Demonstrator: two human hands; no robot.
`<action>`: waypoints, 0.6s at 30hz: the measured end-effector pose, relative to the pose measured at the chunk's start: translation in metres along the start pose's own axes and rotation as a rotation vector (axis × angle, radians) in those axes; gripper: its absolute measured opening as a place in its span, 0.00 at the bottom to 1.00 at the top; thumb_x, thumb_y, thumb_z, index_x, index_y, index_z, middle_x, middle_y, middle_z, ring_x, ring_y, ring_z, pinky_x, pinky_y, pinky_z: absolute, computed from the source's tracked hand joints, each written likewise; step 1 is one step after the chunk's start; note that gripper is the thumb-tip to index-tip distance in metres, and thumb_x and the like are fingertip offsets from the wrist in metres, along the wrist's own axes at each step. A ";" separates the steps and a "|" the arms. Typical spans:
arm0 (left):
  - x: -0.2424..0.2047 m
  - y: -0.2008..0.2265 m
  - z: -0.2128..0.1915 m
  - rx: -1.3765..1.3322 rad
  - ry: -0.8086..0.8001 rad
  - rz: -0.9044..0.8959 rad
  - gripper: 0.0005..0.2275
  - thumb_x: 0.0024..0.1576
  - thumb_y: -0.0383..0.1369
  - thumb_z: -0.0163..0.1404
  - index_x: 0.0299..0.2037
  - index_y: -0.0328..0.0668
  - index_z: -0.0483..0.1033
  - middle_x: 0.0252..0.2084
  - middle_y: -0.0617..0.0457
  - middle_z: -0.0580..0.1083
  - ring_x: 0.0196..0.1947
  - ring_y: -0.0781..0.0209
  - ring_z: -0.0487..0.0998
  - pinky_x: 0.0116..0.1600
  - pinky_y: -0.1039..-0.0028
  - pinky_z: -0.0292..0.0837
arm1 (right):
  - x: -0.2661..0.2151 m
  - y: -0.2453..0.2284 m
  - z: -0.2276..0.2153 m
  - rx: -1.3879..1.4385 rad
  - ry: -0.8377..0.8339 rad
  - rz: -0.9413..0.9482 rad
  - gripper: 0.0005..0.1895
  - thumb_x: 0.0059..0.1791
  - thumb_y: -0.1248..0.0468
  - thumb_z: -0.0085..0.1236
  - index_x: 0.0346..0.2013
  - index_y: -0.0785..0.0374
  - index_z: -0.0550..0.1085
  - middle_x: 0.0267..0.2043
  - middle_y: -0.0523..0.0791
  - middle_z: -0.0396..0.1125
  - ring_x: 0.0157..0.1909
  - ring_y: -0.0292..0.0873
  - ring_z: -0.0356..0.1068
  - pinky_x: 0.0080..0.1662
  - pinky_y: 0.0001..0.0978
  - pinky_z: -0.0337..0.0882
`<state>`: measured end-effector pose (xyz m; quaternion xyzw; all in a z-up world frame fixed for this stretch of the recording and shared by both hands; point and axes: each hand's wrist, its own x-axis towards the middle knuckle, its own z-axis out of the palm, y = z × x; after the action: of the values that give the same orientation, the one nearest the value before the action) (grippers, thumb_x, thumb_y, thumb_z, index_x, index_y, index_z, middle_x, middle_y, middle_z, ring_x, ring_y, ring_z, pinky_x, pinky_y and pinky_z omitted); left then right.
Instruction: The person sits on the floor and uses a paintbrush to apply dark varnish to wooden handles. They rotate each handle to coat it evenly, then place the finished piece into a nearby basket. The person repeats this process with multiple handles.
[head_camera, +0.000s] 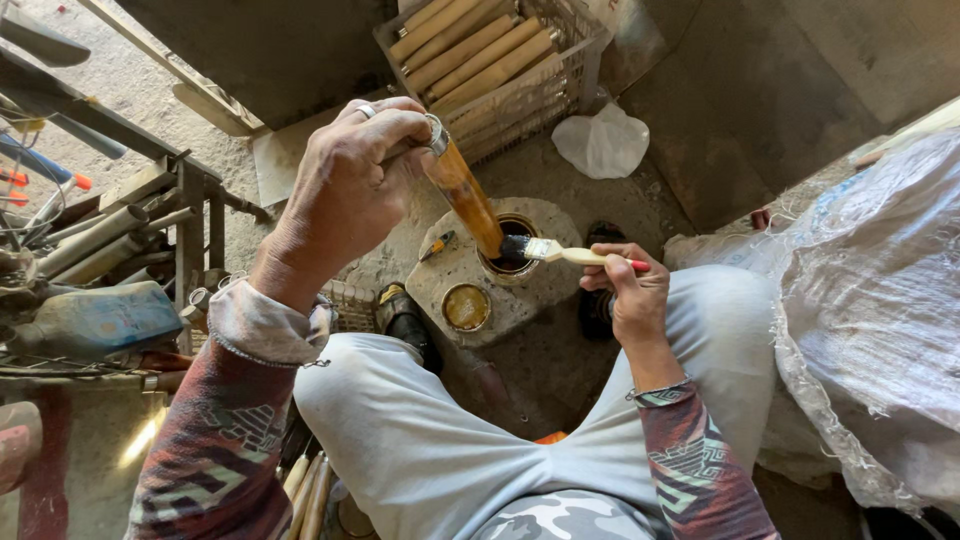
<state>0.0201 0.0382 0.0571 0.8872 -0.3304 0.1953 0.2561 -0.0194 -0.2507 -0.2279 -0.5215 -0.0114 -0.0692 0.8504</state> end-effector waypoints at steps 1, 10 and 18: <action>-0.002 0.000 -0.001 -0.001 0.003 -0.006 0.07 0.59 0.20 0.58 0.46 0.30 0.78 0.51 0.46 0.79 0.50 0.51 0.80 0.56 0.69 0.76 | -0.001 0.004 0.000 -0.004 0.002 0.007 0.11 0.57 0.66 0.50 0.45 0.72 0.77 0.35 0.50 0.75 0.32 0.39 0.76 0.39 0.29 0.78; -0.016 -0.003 -0.005 -0.001 0.009 -0.072 0.06 0.60 0.21 0.59 0.46 0.31 0.78 0.48 0.46 0.79 0.47 0.52 0.80 0.53 0.69 0.77 | -0.005 0.000 0.025 -0.451 0.026 -0.004 0.10 0.55 0.66 0.52 0.44 0.70 0.78 0.31 0.44 0.73 0.30 0.32 0.72 0.35 0.24 0.75; -0.022 -0.007 0.000 0.006 0.043 -0.109 0.06 0.61 0.23 0.59 0.46 0.31 0.78 0.48 0.44 0.77 0.46 0.52 0.81 0.51 0.69 0.78 | -0.011 -0.045 0.045 -0.832 -0.057 -0.162 0.07 0.55 0.66 0.57 0.44 0.66 0.79 0.23 0.43 0.71 0.27 0.31 0.69 0.32 0.24 0.68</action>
<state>0.0094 0.0538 0.0428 0.9003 -0.2752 0.2009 0.2708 -0.0342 -0.2298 -0.1688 -0.8194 -0.0468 -0.1199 0.5585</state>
